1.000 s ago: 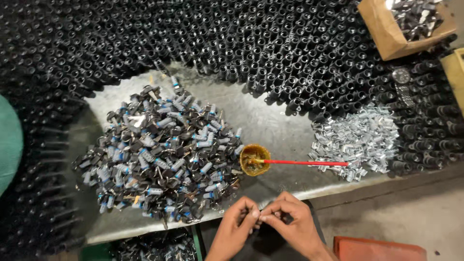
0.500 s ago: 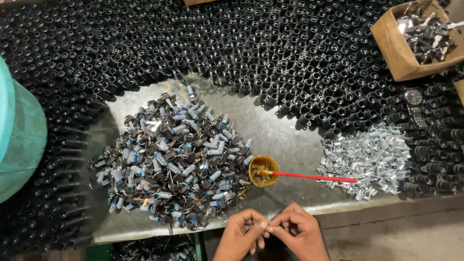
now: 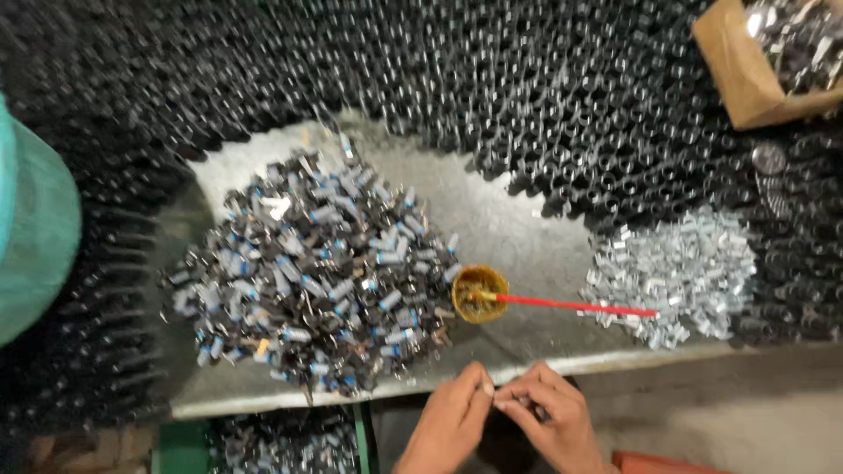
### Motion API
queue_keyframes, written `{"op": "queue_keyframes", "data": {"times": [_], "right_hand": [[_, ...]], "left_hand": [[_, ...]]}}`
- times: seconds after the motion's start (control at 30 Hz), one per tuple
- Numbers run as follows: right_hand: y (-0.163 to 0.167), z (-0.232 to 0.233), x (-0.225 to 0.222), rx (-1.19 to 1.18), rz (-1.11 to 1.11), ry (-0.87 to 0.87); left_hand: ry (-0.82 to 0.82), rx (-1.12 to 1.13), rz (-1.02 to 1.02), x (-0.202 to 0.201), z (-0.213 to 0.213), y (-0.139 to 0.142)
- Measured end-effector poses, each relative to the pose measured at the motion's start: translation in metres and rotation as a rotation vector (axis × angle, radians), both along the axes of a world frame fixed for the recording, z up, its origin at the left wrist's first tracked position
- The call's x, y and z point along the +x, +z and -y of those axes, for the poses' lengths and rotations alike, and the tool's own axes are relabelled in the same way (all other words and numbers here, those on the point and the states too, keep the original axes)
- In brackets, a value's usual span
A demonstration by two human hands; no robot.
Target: The person repeatedly picks small keychain components from a pile, attaches a metal piece to each, and places the assembled units into a green bin. The person occasionally uses a red-handled brush to apply a yellow substance to the components before assembly.
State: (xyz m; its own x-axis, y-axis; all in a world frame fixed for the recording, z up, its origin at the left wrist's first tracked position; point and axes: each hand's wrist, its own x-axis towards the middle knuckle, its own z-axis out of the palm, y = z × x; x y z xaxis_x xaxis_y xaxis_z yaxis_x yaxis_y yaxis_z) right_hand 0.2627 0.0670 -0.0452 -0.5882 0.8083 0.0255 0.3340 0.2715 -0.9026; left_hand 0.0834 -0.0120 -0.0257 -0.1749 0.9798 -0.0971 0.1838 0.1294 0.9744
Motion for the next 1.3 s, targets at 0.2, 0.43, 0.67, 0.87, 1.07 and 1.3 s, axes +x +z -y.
{"op": "queue_keyframes", "data": {"times": [0.2,0.43,0.67,0.87,1.07,1.3], "right_hand": [[0.000,-0.004,0.006,0.490,-0.042,0.074],[0.004,0.008,0.012,-0.044,-0.042,-0.128],[0.011,0.008,0.007,-0.398,-0.169,-0.111],[0.010,0.004,0.004,-0.452,-0.180,-0.054],[0.009,0.008,0.003,-0.337,-0.144,-0.033],[0.008,0.011,-0.005,0.140,0.089,-0.145]], "left_hand": [[-0.010,-0.396,0.303,0.007,-0.002,-0.002],[0.128,-0.290,0.501,0.010,0.001,0.013],[0.040,-0.229,0.712,-0.005,0.004,0.009],[-0.020,-0.211,0.587,-0.004,0.009,0.010],[0.028,-0.274,0.330,0.017,0.008,0.015],[0.177,-0.194,-0.290,0.037,-0.012,0.005]]}}
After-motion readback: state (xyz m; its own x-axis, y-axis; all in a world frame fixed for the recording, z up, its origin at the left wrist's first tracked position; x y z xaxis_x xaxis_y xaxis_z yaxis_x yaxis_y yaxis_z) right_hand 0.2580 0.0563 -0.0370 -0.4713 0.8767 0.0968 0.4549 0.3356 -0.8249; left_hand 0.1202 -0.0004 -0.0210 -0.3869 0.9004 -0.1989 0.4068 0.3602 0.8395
